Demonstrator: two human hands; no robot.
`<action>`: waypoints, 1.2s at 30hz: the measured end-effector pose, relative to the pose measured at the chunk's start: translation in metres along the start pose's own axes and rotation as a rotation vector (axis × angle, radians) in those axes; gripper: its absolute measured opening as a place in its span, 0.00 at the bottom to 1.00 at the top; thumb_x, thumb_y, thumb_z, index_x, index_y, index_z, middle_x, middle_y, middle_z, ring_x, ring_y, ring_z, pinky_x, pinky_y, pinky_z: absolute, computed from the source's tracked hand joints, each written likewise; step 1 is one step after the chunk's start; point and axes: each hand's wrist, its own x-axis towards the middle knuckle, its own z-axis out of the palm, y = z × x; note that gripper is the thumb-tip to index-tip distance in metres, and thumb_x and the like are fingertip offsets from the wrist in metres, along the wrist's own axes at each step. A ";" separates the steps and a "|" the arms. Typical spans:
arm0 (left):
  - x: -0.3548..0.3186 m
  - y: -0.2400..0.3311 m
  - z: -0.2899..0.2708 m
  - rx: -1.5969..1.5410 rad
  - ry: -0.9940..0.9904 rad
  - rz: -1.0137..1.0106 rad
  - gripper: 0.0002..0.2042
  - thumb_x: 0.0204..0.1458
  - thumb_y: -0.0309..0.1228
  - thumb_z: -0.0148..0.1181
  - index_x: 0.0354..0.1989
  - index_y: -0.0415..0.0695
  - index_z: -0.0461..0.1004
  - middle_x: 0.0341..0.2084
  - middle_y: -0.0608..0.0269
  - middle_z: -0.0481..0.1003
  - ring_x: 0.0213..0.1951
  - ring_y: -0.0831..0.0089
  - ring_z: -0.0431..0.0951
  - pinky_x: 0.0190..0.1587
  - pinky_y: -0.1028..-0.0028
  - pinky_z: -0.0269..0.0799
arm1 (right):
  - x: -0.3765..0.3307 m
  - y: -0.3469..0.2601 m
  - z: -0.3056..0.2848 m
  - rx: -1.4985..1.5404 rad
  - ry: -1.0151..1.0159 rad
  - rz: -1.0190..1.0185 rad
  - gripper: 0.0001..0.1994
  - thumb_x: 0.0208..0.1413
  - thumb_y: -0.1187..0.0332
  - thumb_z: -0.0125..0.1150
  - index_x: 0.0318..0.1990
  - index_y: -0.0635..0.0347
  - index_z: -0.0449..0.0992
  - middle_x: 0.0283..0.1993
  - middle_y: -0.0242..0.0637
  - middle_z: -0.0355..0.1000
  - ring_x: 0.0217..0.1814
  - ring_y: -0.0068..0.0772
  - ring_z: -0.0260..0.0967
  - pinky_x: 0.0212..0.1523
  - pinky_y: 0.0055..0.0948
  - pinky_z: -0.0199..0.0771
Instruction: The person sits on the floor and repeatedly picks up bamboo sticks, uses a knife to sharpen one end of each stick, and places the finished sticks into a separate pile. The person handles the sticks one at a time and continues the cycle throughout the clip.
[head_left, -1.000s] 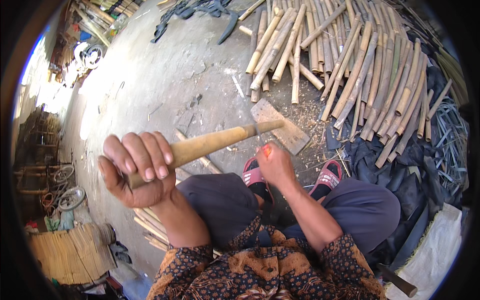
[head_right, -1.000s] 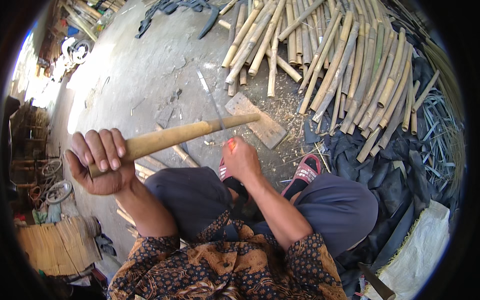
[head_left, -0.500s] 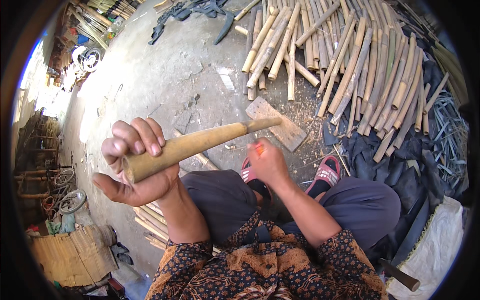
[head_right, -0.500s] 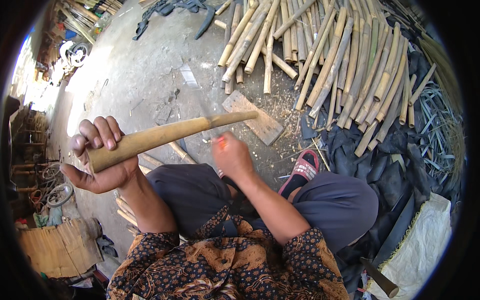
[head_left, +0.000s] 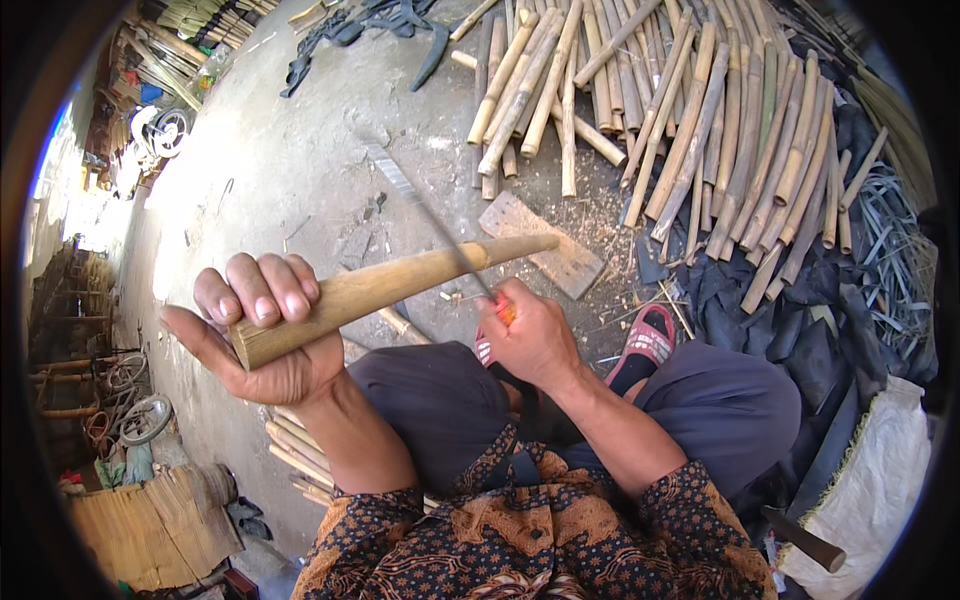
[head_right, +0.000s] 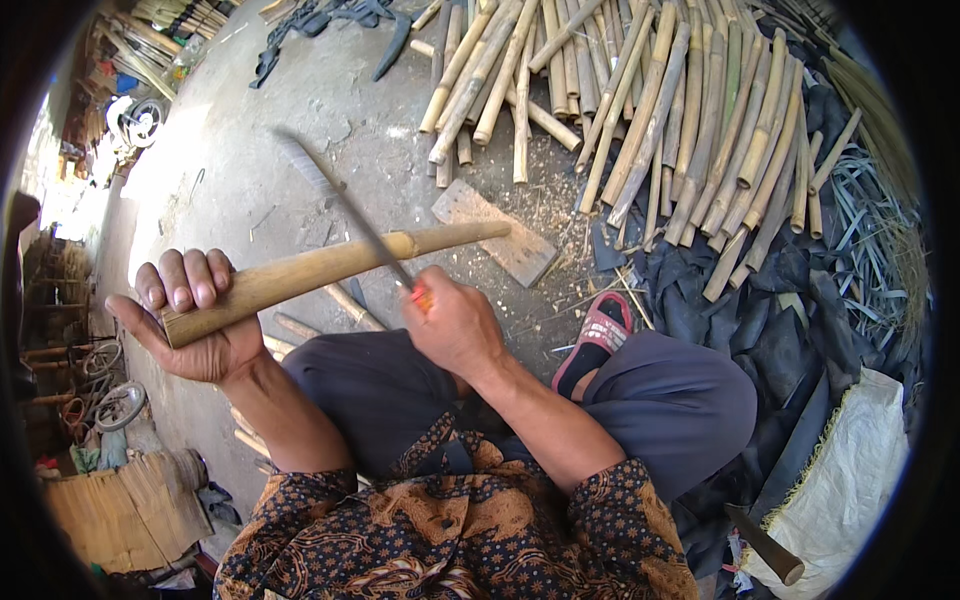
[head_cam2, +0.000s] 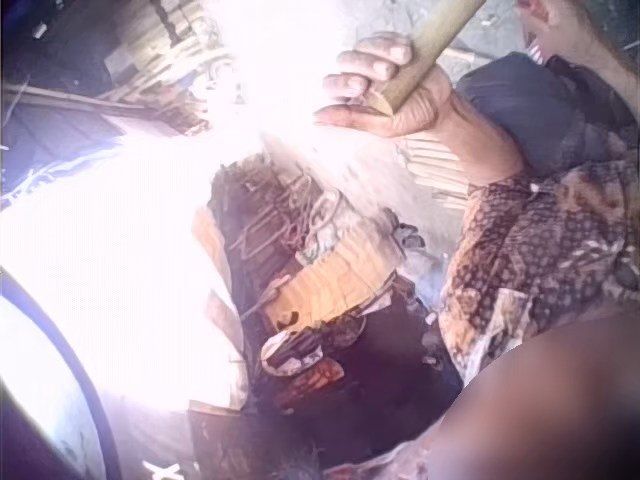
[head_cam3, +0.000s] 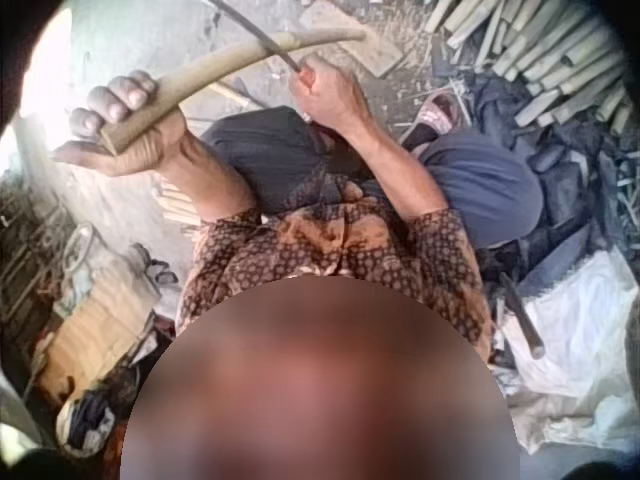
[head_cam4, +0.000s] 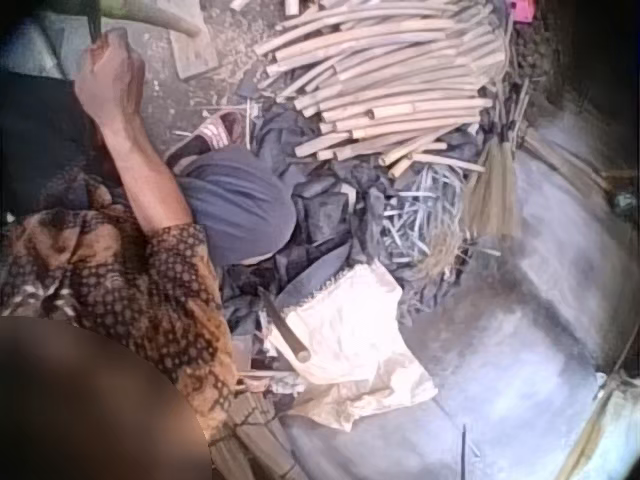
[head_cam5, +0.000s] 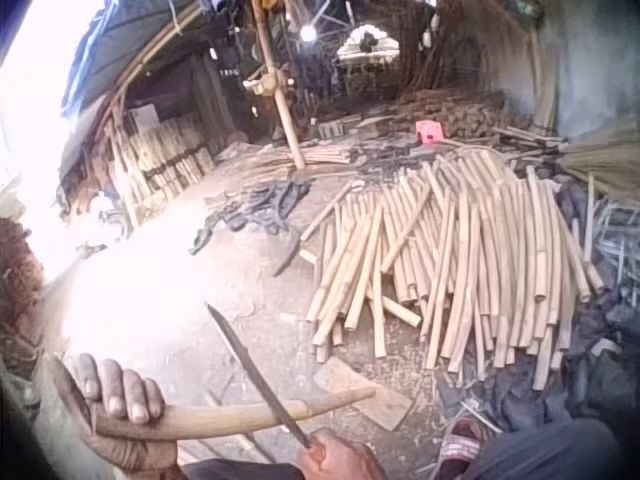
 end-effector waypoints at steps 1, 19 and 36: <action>0.000 0.000 0.001 -0.012 -0.030 -0.010 0.30 0.72 0.55 0.33 0.35 0.43 0.74 0.26 0.55 0.73 0.28 0.63 0.75 0.30 0.65 0.73 | 0.000 0.000 -0.001 0.032 -0.040 -0.034 0.14 0.62 0.60 0.61 0.38 0.65 0.76 0.28 0.58 0.76 0.35 0.65 0.78 0.35 0.50 0.76; 0.002 0.002 -0.005 -0.093 -0.112 -0.105 0.30 0.73 0.52 0.30 0.30 0.43 0.72 0.25 0.57 0.71 0.28 0.64 0.74 0.31 0.65 0.74 | -0.001 -0.003 -0.019 0.003 -0.168 -0.149 0.12 0.62 0.62 0.60 0.39 0.64 0.75 0.28 0.56 0.77 0.34 0.63 0.79 0.34 0.52 0.78; 0.003 -0.001 0.000 -0.083 -0.204 -0.032 0.25 0.73 0.46 0.34 0.34 0.40 0.70 0.28 0.54 0.70 0.23 0.64 0.75 0.24 0.65 0.77 | -0.009 -0.020 -0.028 -0.095 -0.038 -0.107 0.12 0.60 0.64 0.65 0.37 0.66 0.76 0.25 0.58 0.75 0.34 0.66 0.77 0.32 0.50 0.75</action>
